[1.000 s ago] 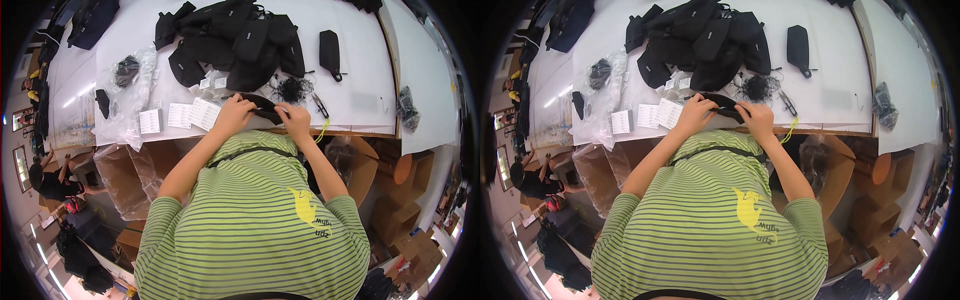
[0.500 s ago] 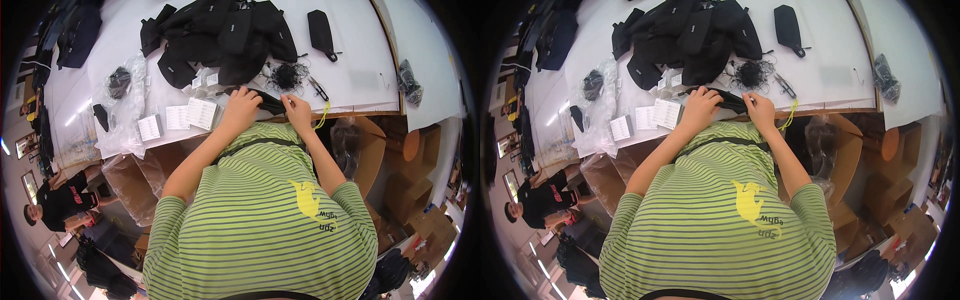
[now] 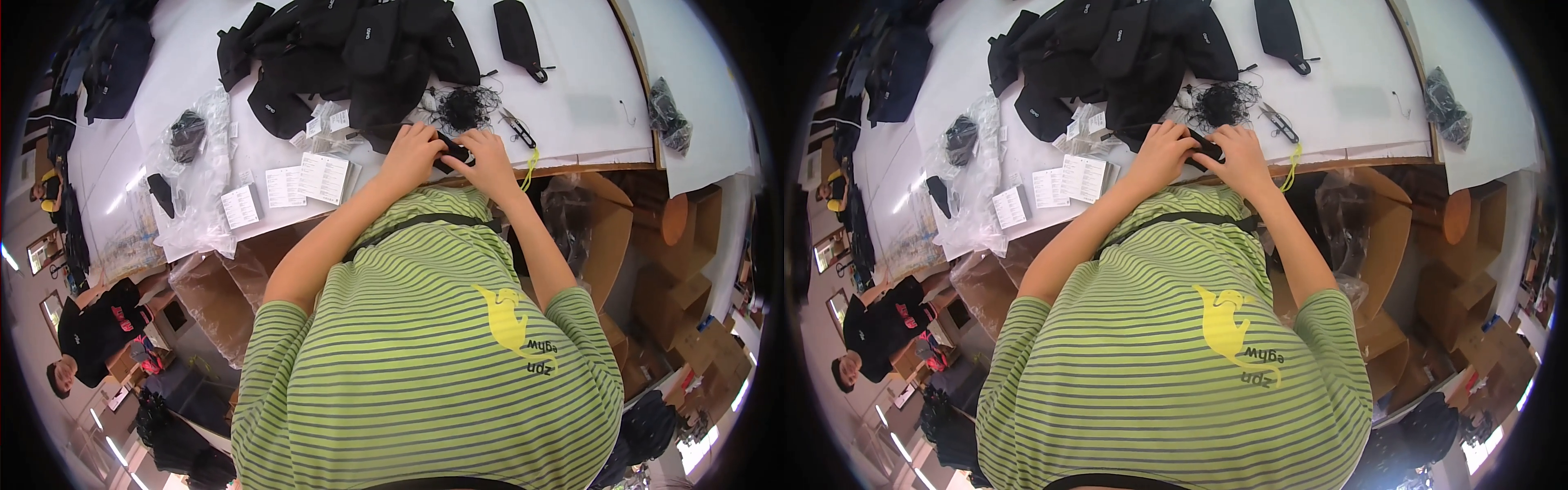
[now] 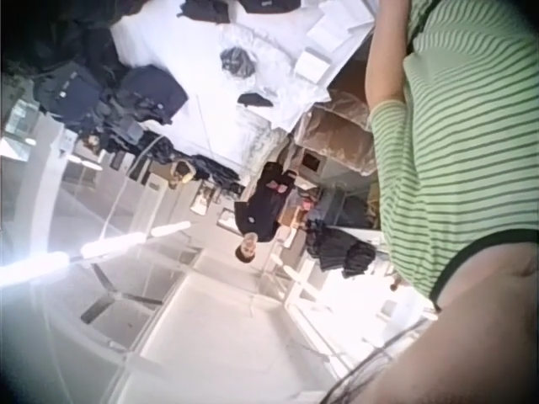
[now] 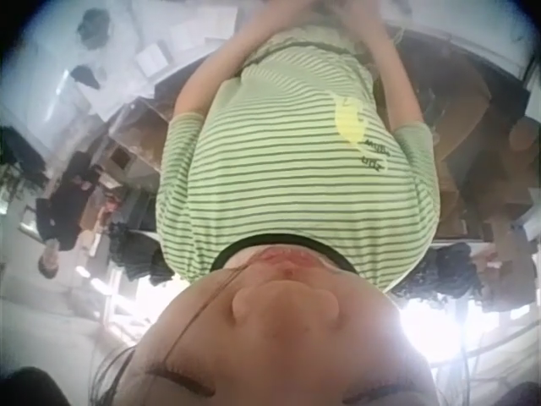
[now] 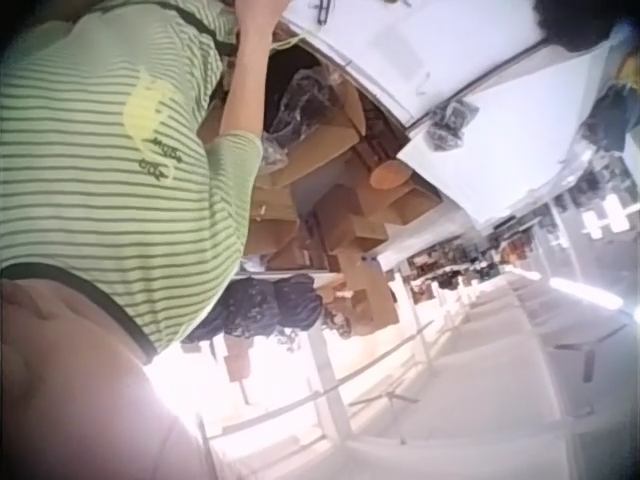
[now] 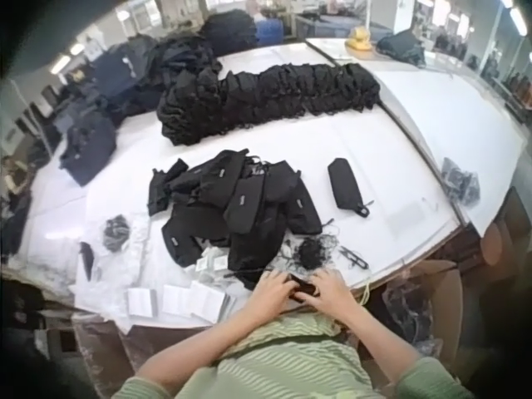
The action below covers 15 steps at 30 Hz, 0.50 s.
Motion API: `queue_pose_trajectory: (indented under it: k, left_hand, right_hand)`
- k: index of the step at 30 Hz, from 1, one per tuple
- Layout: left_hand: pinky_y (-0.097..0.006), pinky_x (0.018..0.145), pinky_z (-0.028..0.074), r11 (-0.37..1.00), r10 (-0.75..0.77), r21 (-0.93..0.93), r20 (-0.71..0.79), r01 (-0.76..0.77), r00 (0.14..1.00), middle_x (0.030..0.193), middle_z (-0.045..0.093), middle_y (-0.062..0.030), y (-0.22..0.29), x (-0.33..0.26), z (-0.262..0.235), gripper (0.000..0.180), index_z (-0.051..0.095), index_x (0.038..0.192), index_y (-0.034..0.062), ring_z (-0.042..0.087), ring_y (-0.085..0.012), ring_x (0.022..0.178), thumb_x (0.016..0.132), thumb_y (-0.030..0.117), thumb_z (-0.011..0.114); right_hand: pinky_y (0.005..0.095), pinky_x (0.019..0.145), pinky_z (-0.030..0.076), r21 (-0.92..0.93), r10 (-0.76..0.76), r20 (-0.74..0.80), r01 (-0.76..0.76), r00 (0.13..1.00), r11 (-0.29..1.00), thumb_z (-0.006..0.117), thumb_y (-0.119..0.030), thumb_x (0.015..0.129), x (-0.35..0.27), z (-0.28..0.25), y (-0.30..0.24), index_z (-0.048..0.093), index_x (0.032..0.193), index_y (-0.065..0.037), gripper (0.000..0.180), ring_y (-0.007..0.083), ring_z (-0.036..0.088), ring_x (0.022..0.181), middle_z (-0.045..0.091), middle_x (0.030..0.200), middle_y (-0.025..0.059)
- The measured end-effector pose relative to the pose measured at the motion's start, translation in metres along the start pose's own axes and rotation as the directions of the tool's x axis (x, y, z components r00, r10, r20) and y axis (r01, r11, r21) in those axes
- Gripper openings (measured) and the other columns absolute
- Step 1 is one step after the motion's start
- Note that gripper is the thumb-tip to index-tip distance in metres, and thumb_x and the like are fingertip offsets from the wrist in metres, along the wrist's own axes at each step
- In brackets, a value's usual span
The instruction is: Placing paper inserts into small black pouches and organizing them for packaging.
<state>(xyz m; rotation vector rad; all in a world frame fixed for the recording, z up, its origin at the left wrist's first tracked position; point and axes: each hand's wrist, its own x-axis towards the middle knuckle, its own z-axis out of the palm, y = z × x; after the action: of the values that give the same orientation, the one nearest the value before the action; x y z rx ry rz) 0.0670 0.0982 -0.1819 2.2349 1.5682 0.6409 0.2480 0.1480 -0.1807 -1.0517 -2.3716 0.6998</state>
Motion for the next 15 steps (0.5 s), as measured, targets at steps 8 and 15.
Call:
queue_pose_trajectory:
  k: [8,15]
  left_hand:
    - [-0.036,0.083,0.035,0.985,-0.161,-0.086,-0.12,0.151,0.98,0.095,0.057,-0.0029,-0.005,-0.002,-0.007,0.032,0.059,0.097,0.0082,0.049,-0.0245,0.095,0.069,0.014,0.072]
    - [-0.041,0.096,0.032,0.666,-0.745,-0.591,-0.489,0.455,0.454,0.116,0.049,-0.0109,0.002,-0.041,-0.055,0.062,0.044,0.118,0.0035,0.042,-0.0262,0.112,0.072,0.026,0.077]
  right_hand:
    - [0.0343,0.073,0.044,0.019,0.038,0.081,-0.04,0.996,0.999,0.07,-0.019,0.074,0.007,0.003,0.0,0.067,0.093,-0.008,0.022,0.0265,0.057,0.08,0.061,0.082,0.0073]
    - [0.0253,0.068,0.045,0.477,0.361,0.225,-0.426,0.905,0.769,0.071,-0.018,0.077,0.011,-0.026,-0.036,0.068,0.096,-0.004,0.024,0.0103,0.059,0.074,0.065,0.078,0.0036]
